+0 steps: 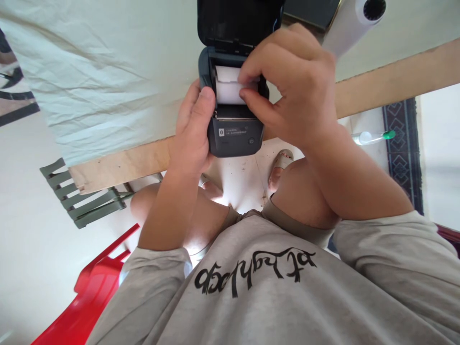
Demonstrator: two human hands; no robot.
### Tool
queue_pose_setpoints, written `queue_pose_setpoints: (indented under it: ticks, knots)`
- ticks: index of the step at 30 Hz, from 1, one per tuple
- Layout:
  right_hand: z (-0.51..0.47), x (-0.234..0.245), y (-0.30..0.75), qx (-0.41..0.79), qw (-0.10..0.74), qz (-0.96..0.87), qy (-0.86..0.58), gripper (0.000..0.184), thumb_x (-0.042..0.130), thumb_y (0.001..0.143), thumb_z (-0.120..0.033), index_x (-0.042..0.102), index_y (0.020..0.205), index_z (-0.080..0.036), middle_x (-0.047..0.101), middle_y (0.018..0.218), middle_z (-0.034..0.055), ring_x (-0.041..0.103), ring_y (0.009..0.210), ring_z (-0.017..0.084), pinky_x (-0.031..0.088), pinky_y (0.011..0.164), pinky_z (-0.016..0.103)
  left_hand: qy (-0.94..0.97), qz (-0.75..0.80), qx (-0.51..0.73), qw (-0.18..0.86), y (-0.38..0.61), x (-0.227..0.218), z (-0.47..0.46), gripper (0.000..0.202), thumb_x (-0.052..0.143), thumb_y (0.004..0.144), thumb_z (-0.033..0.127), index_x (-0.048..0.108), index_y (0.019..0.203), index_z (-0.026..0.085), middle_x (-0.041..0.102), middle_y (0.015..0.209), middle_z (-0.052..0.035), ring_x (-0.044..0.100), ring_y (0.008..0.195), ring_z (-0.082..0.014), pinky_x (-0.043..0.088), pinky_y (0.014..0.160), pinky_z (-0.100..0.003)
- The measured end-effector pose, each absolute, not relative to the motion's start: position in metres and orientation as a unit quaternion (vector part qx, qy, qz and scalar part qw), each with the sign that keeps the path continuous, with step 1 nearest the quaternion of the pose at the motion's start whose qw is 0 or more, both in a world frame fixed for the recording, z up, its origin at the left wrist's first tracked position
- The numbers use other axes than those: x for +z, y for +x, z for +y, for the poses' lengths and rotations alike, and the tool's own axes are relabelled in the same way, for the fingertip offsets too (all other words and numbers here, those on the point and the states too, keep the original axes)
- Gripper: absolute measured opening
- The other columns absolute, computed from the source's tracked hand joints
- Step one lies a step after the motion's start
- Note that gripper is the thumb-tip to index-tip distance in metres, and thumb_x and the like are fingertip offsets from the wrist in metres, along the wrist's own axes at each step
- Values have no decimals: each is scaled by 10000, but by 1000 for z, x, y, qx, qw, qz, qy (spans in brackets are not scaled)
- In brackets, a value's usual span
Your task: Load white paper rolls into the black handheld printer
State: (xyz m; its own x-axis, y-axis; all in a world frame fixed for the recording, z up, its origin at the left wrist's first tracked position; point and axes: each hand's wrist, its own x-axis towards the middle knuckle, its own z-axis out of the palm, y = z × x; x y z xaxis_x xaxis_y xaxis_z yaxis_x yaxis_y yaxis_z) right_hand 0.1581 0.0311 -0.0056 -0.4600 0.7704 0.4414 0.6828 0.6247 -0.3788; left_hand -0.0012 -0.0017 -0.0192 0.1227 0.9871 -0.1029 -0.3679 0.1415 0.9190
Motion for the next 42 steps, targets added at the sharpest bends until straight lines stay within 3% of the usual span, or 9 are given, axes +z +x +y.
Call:
queue_pose_setpoints:
  ticks: [7,10,14,18,23,30,34,37,42]
  knots:
    - [28,2,154,45,281,-828,-483,246,497,699,-215,506,945,-218,575,953,-60,489,864,128,406,786,289,348,384,557,648,4,-19,-2,205,434,891,332,613,927,238,646,977,-3,447,1177,-269,417,893,-347]
    - [26,4,151,71,260,-819,-507,319,519,665,-179,498,981,-223,599,936,-104,484,815,102,398,757,257,354,372,569,643,5,-22,0,202,433,891,341,611,903,246,642,983,2,450,1171,-263,424,883,-341]
    - [24,2,148,40,286,-803,-521,258,478,699,-157,496,942,-240,608,847,-143,481,751,60,379,732,215,398,346,551,646,-1,-30,3,191,477,858,386,606,947,277,631,1000,0,479,1125,-274,457,818,-363]
    - [20,1,147,-27,327,-802,-500,159,415,759,-169,531,853,-226,599,809,-99,505,799,73,370,727,223,395,362,536,652,-6,-32,4,267,466,849,445,597,954,238,636,959,-19,492,1105,-279,465,805,-369]
    - [11,-3,150,-123,409,-800,-422,156,410,797,-201,546,720,-202,526,638,-30,458,698,71,324,694,236,433,335,538,641,-7,-31,3,313,493,808,502,592,915,225,608,927,-44,476,1127,-299,468,804,-361]
    - [0,-12,144,-115,404,-831,-364,151,424,782,-131,518,709,-222,559,616,-75,419,674,84,232,667,256,424,344,538,642,-12,-36,4,360,695,701,414,563,979,227,576,866,-45,548,940,-269,430,731,-331]
    - [-2,-10,145,-47,396,-835,-379,86,454,796,-252,531,773,-221,572,675,-53,471,768,93,285,702,263,429,369,516,643,-12,-33,3,368,756,648,253,574,968,236,584,855,-21,556,837,-225,425,722,-315]
    - [4,-7,154,3,402,-828,-391,245,491,746,-424,535,821,-196,568,752,-18,480,778,96,358,743,275,430,379,511,640,-11,-30,1,380,740,653,252,563,989,257,597,880,-17,577,814,-217,460,721,-332]
    - [16,-9,164,32,365,-822,-436,425,568,679,-501,556,916,-149,543,904,51,490,856,125,400,823,302,422,369,514,650,-13,-30,-1,566,778,568,175,541,1076,254,598,1022,-39,564,1027,-284,464,889,-399]
